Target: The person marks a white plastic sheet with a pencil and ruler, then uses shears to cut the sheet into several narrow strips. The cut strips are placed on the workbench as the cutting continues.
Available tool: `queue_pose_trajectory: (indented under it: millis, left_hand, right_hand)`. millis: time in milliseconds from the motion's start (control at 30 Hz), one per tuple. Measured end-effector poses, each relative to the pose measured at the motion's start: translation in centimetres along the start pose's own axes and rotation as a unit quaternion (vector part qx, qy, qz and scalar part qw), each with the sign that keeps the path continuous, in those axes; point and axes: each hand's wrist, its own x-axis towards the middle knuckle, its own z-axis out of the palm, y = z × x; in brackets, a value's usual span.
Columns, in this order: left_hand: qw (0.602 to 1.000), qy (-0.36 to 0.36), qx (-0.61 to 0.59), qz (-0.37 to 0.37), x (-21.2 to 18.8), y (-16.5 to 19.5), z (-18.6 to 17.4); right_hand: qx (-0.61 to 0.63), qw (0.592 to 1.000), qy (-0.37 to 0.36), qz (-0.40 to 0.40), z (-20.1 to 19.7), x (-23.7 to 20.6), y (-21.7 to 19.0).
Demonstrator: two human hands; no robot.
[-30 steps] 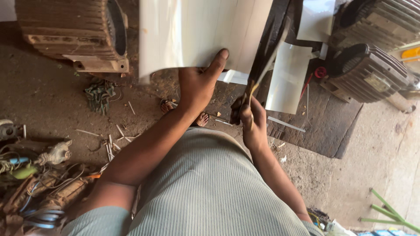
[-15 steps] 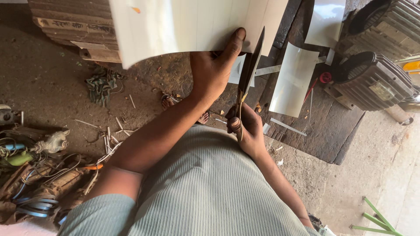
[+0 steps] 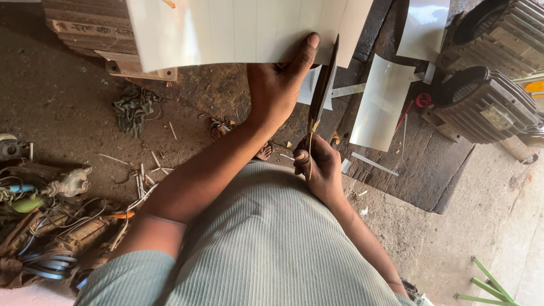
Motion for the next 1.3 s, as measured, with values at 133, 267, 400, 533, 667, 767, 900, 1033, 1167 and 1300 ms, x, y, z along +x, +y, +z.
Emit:
queue_pose_trajectory:
  millis: [133, 267, 400, 533, 667, 767, 900, 1033, 1167, 1300]
  left_hand:
    - [0.999, -0.006, 0.038, -0.016, -0.1, 0.1, 0.1]
    - [1.000, -0.019, 0.009, 0.009, -1.0, 0.3, 0.5]
    - [0.998, -0.035, -0.014, -0.044, -1.4, 0.4, 0.8]
    - [0.997, -0.042, 0.031, -0.060, -1.4, 0.5, 0.7]
    - [0.997, -0.045, 0.046, -0.041, -1.6, 0.7, 0.8]
    - [0.998, -0.051, 0.041, -0.026, -2.2, 1.0, 0.9]
    - [0.998, -0.063, -0.007, -0.026, -2.8, 1.3, 1.3]
    - [0.995, -0.069, 0.027, -0.068, -3.0, 1.1, 1.4]
    - [0.994, -0.067, 0.024, -0.085, -3.0, 1.1, 1.4]
    - [0.994, -0.081, 0.028, -0.061, -3.4, 1.5, 1.3]
  right_hand:
    - [0.038, 0.999, 0.006, -0.005, -0.1, 0.1, -0.1]
    - [0.079, 0.996, 0.014, -0.033, -0.6, 0.6, -0.5]
    - [0.065, 0.997, 0.025, -0.045, -0.7, 0.6, -0.7]
    - [0.037, 0.998, 0.041, -0.019, -0.4, 0.3, -0.7]
    - [0.062, 0.997, 0.049, -0.027, -0.4, 0.5, -1.1]
    - [0.089, 0.994, 0.057, -0.036, -0.8, 0.8, -1.5]
    - [0.129, 0.989, 0.059, -0.050, -1.0, 1.0, -1.8]
    - [0.076, 0.994, 0.078, -0.029, -1.0, 1.0, -1.6]
    - [0.082, 0.993, 0.074, -0.028, -0.9, 1.1, -1.7]
    - [0.099, 0.991, 0.081, -0.045, -1.3, 1.5, -2.4]
